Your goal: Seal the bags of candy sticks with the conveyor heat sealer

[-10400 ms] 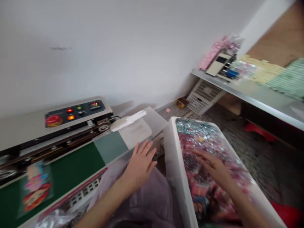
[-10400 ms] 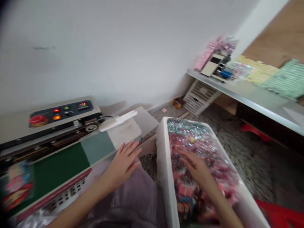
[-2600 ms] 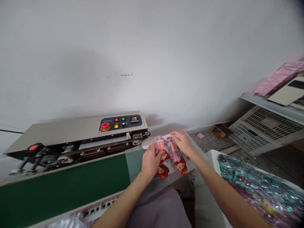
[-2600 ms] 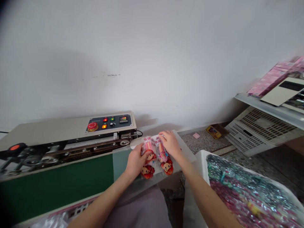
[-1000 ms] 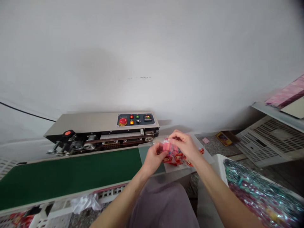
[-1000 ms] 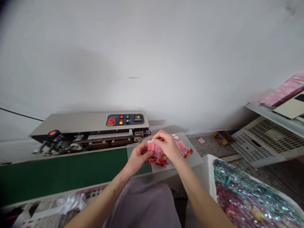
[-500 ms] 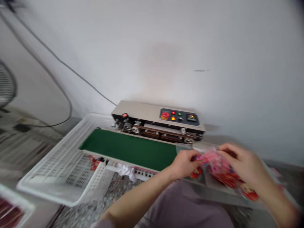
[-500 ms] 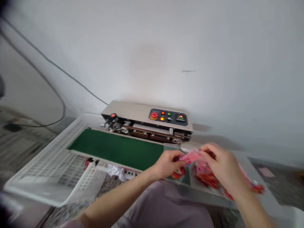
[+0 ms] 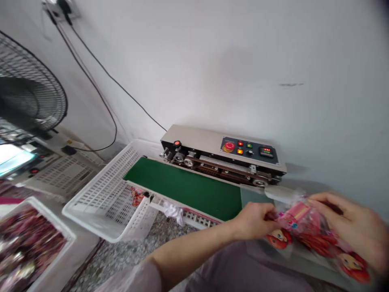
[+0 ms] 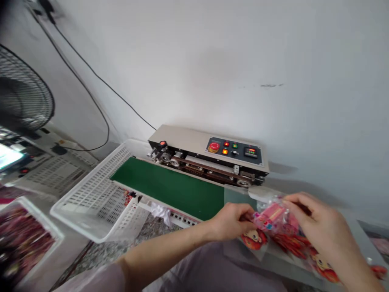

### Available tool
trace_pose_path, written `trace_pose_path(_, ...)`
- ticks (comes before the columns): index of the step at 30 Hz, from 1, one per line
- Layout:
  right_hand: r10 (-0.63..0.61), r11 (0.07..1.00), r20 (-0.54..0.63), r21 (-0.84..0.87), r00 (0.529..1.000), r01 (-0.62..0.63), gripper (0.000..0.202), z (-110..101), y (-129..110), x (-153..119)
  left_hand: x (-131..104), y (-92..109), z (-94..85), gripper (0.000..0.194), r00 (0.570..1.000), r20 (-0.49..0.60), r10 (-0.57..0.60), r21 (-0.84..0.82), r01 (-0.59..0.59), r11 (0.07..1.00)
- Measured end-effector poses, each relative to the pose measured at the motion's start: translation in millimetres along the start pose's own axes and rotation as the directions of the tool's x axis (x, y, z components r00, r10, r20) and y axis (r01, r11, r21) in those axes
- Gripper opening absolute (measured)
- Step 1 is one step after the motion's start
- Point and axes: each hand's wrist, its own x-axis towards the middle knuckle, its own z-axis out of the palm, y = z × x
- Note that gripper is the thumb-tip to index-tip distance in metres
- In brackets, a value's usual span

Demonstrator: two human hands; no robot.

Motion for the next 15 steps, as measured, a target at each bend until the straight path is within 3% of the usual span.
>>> trace_pose_path(2, 0.021, 1.000, 0.049, -0.014, 0.999, -0.020, 0.028, 4, -4, -2, -5, -3, -2.2, 0.015, 1.000, -0.008, 0.010, 0.106, -0.009, 0.994)
trace_pose_path(4, 0.011, 1.000, 0.111, -0.020, 0.994, -0.009, 0.029, 10, -6, -3, -9, -5, -7.1, 0.028, 0.994, -0.097, 0.051, 0.229, -0.027, 0.973)
trace_pose_path(6, 0.012, 1.000, 0.194, -0.028, 0.981, -0.007, 0.030, 17, -7, -1, -13, -4, -13.6, 0.043, 0.964, -0.209, 0.165, 0.375, -0.077, 0.924)
trace_pose_path(7, 0.014, 0.999, 0.259, -0.034, 0.966, -0.006, 0.029, 21, -8, 2, -13, -4, -16.7, 0.044, 0.945, -0.214, 0.246, 0.457, -0.126, 0.880)
trace_pose_path(8, 0.023, 0.998, 0.298, -0.055, 0.954, -0.006, 0.029, 26, -9, 5, -13, -4, -19.4, 0.040, 0.931, -0.161, 0.329, 0.529, -0.200, 0.825)
trace_pose_path(10, 0.040, 0.992, 0.369, -0.126, 0.929, 0.007, 0.021, 36, -10, 14, -8, -6, -22.3, 0.028, 0.894, 0.041, 0.445, 0.627, -0.370, 0.685)
trace_pose_path(12, 0.080, 0.985, 0.342, -0.172, 0.936, -0.021, 0.015, 45, -10, 24, -1, -9, -21.2, 0.026, 0.859, 0.188, 0.477, 0.658, -0.471, 0.588)
trace_pose_path(15, 0.135, 0.965, 0.244, -0.250, 0.960, -0.072, 0.016, 56, -8, 34, 8, -17, -14.7, 0.032, 0.855, 0.229, 0.465, 0.682, -0.482, 0.551)
